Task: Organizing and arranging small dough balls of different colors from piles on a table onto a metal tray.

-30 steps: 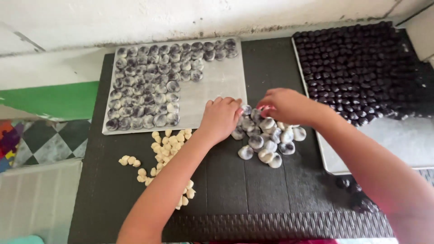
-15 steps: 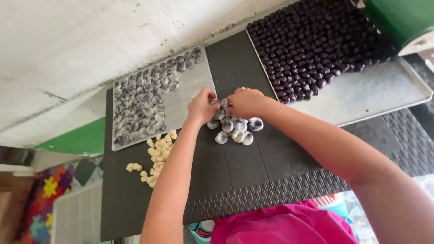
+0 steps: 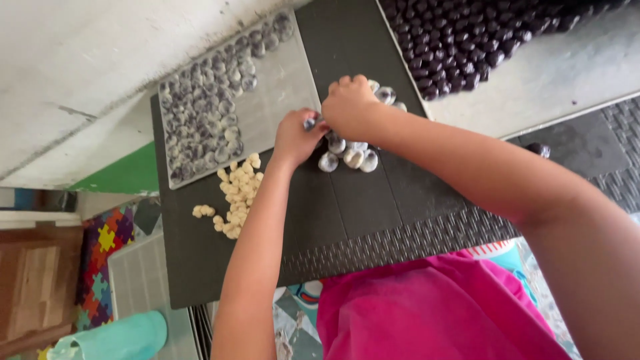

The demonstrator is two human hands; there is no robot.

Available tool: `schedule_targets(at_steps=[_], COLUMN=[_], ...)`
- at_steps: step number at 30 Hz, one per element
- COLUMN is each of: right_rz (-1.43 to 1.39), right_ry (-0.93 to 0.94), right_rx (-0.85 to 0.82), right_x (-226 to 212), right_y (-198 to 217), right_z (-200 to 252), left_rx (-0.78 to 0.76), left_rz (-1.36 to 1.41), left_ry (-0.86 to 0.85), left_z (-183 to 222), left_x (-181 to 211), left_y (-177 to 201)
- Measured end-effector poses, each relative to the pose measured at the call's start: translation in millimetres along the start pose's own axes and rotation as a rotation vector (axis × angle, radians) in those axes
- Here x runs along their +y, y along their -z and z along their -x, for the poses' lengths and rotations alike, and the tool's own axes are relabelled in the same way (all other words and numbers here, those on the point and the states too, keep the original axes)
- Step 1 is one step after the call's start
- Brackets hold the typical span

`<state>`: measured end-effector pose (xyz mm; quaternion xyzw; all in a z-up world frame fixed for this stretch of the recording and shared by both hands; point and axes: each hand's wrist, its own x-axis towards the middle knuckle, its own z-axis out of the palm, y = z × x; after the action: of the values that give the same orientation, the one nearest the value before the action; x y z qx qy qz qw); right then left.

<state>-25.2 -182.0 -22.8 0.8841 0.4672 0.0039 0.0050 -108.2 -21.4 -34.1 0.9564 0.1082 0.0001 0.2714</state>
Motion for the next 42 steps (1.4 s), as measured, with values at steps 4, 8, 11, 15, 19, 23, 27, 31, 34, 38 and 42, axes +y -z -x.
schedule_targets(at_steps=[4,8,11,15,19,23,27,31,34,38,42], right_rz=[0.111,0.090,-0.735,-1.265,-1.408,-0.773,-0.514,-0.379,-0.413,-0.703,-0.813], right_ry=[0.020,0.098,-0.037,-0.237,-0.336,-0.100,0.049,0.135,0.099,-0.149,-0.116], right_rx=[0.241,0.591,0.138,0.110,0.012,0.128,0.274,0.208,0.016,-0.108,-0.016], right_x=[-11,-3,22,71,93,84,92,88,63,17,-7], right_y=[2,-5,45,79,69,51,-19,-17,26,88,50], right_z=[20,40,53,79,97,116,108,102,96,36,-99], left_rx=[0.008,0.011,0.069,-0.045,-0.095,-0.040,-0.035,0.078,0.194,0.335,0.403], left_rz=[0.025,0.210,0.459,0.767,0.869,0.660,0.692,0.684,0.667,0.585,0.481], left_ry=[0.095,0.124,0.078,0.258,0.343,0.259,0.259,0.232,0.184,0.136,0.152], left_z=[-1,6,22,69,115,152,174,175,164,105,-10], left_x=[1,8,9,15,-5,-30,-25,-45,-64,-83,-142], left_y=[4,10,26,70,87,81,89,107,129,162,135])
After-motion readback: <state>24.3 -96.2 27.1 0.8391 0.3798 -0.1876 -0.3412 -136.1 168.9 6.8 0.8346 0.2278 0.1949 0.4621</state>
